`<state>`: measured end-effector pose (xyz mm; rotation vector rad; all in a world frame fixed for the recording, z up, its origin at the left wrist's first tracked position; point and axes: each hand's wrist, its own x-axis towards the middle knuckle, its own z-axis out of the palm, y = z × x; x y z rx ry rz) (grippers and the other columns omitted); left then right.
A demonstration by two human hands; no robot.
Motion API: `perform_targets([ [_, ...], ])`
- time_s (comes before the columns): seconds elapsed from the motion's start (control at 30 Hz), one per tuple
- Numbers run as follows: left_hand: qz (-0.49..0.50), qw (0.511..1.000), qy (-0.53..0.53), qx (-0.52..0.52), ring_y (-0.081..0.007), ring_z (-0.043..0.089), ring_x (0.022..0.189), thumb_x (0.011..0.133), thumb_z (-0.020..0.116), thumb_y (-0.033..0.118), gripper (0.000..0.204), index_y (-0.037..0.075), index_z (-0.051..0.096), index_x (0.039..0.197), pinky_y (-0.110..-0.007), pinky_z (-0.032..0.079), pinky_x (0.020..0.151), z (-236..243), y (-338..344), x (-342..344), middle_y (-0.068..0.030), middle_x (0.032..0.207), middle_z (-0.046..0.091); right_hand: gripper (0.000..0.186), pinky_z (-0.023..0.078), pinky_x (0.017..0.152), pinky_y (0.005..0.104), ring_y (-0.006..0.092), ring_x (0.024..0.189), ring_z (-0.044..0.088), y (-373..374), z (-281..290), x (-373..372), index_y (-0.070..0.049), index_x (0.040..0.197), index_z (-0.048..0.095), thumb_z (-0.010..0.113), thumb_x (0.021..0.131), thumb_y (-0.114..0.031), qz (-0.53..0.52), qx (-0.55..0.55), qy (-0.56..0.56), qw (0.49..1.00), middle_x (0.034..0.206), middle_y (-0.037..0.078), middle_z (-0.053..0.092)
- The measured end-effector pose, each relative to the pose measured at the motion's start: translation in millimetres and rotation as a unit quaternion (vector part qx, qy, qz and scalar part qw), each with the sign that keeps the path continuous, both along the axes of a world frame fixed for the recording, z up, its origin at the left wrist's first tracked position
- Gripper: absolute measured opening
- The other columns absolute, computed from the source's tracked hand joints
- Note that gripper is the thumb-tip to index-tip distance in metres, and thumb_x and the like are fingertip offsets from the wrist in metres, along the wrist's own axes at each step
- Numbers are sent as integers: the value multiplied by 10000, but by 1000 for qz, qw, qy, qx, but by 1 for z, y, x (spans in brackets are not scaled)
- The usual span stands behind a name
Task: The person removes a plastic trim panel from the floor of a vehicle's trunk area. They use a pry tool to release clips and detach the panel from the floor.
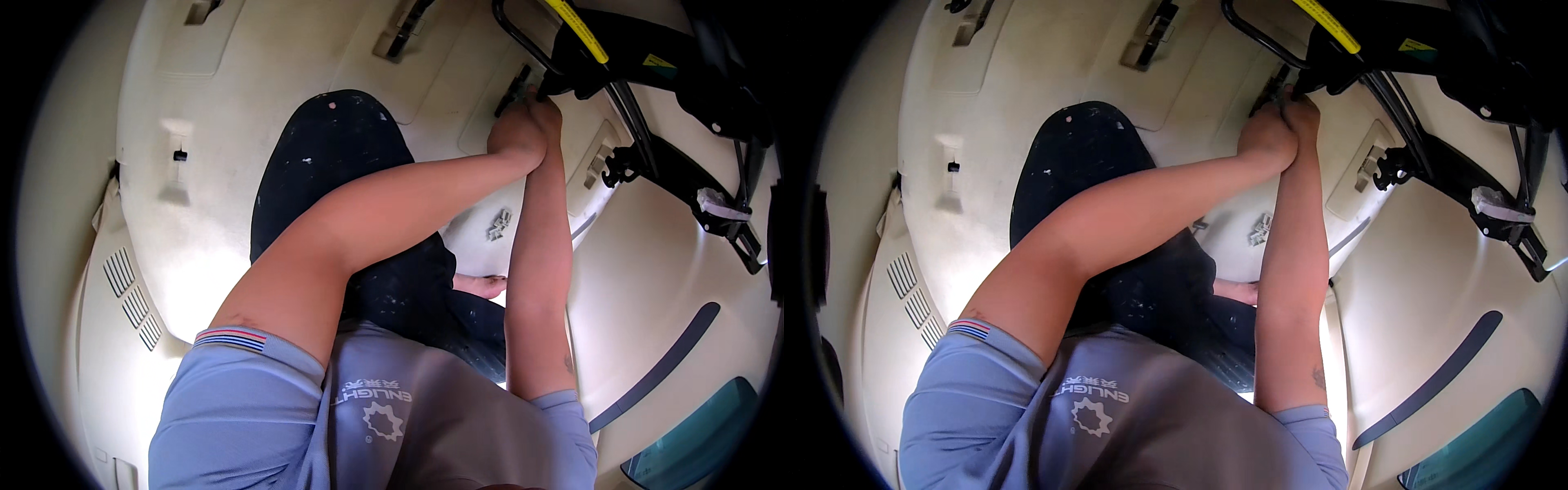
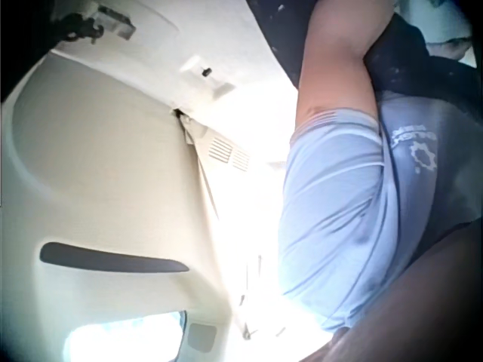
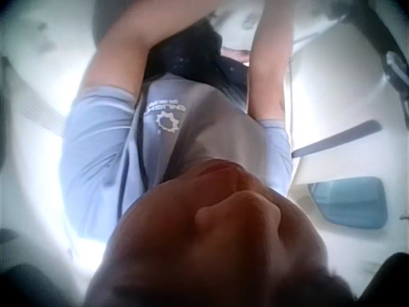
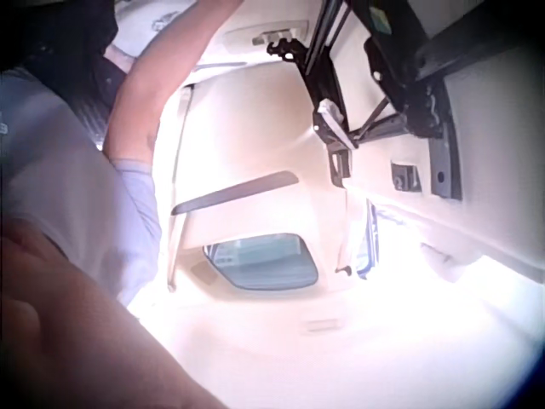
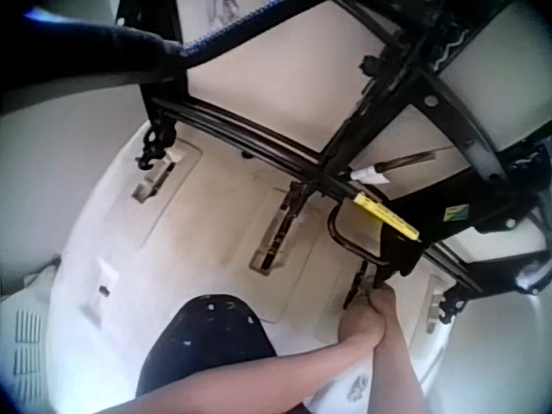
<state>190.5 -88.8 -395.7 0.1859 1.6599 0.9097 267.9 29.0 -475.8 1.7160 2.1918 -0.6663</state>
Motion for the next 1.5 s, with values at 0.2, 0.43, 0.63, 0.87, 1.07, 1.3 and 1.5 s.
perform_targets([
  [0.2, 3, 1000, 9, -4, -394, 612, 1095, 912, 483, 188, 331, -26, 565, 1151, -464, 497, 922, 2, -1, -4, -251, 1147, 636, 565, 472, 919, 426, 411, 1082, 616, 0, -13, 2, 24, 1050, 685, 476, 935, -489, -47, -13, 54, 997, 1056, 282, 667],
  [0.43, -24, 999, 35, -33, -385, 615, 1097, 902, 530, 190, 330, 16, 579, 1178, -455, 502, 916, -6, -1, 0, -217, 1153, 648, 406, 511, 803, 456, 410, 947, 660, -8, -5, -3, 10, 1001, 688, 650, 831, -357, -59, 29, 75, 995, 939, 255, 691],
  [0.63, 31, 998, 36, -40, -386, 615, 1091, 897, 555, 194, 278, 21, 599, 1110, -456, 501, 904, -2, 0, 0, -214, 1122, 656, 324, 505, 846, 491, 437, 949, 640, -24, 22, 1, -51, 960, 695, 649, 818, -339, 103, 185, 148, 966, 905, 221, 683],
  [0.87, 63, 994, 84, -19, -393, 634, 1027, 866, 560, 175, 217, 18, 665, 972, -473, 511, 862, -9, 1, 3, -213, 1063, 669, 367, 282, 1011, 673, 464, 1160, 520, -3, -8, 25, -179, 1144, 674, 565, 870, -398, 420, 325, 7, 847, 1190, 172, 622],
  [1.07, 21, 992, 121, -17, -398, 635, 1017, 846, 557, 146, 232, 5, 666, 995, -462, 513, 861, -14, 6, 9, -219, 1047, 674, 356, 317, 985, 651, 413, 1126, 556, 19, -18, 21, -257, 1166, 669, 569, 864, -416, 415, 250, 72, 872, 1154, 155, 644],
  [1.3, -7, 991, 128, 20, -392, 640, 1018, 823, 586, 139, 307, 4, 632, 1095, -450, 522, 853, -27, 6, 12, -236, 1052, 674, 306, 339, 957, 614, 405, 1081, 560, 15, -14, 9, -138, 981, 719, 610, 818, -373, 344, 166, 56, 923, 994, 185, 678],
  [1.5, 18, 991, 117, 59, -403, 633, 1012, 844, 559, 148, 335, 11, 595, 1148, -458, 514, 849, -23, 6, 11, -236, 1051, 670, 314, 334, 943, 618, 407, 1112, 532, 21, -50, 40, -61, 893, 724, 598, 810, -337, 350, 279, -5, 894, 996, 185, 676],
])
